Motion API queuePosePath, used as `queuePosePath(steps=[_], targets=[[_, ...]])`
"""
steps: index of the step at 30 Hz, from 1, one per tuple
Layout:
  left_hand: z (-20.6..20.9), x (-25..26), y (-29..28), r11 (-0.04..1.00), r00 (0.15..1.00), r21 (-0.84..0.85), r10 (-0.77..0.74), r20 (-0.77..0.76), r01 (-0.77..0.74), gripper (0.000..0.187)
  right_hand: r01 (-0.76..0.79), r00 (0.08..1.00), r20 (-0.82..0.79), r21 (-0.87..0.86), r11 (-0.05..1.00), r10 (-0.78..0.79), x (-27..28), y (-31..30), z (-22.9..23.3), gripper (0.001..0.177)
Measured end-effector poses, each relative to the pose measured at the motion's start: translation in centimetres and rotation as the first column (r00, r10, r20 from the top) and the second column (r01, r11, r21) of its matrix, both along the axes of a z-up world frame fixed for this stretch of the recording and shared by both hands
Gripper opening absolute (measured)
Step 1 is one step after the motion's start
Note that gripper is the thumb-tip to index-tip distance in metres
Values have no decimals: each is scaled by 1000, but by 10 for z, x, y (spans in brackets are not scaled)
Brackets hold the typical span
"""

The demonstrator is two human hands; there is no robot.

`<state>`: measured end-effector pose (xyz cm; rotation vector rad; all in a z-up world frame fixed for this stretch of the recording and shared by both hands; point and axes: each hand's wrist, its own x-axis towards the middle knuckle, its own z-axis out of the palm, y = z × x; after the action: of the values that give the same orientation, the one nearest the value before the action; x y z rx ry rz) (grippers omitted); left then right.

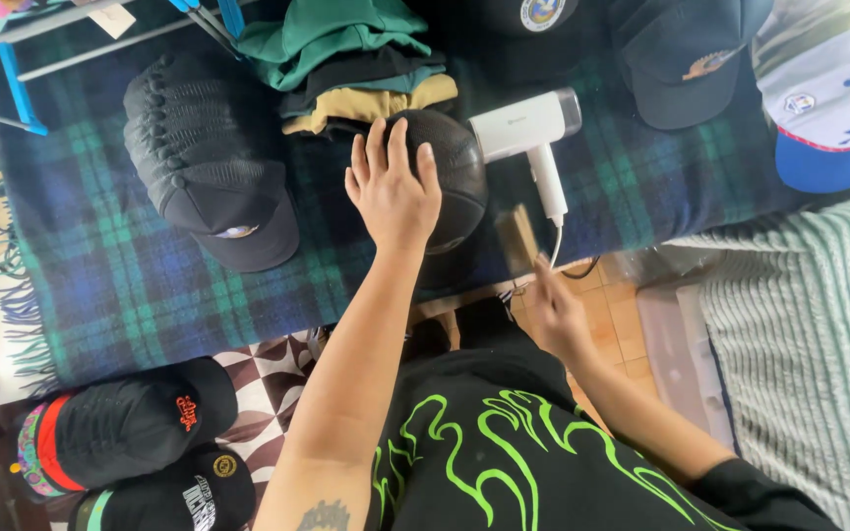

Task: Cleaning and shaping a baseball cap using a brush and a hair dryer

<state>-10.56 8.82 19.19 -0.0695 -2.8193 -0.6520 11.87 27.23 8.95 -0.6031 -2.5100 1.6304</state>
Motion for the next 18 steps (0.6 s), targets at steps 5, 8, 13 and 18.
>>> queuePosePath(steps=[5,8,13,18], targets=[[42,-6,-6,984,908,-73,-118,402,160,69,187,982,18,-156,970,-187,-45,-56,14,56],[65,-12,-9,976,781,-57,-132,611,210,76,-43,996,74,23,999,41,20,-80,-17,58],[76,-18,-9,979,670,-15,-127,732,203,79,-391,891,339,237,889,301,120,-66,-25,48],[77,-22,-6,979,619,-22,-110,778,201,80,-211,890,-172,667,714,423,48,-49,29,33]])
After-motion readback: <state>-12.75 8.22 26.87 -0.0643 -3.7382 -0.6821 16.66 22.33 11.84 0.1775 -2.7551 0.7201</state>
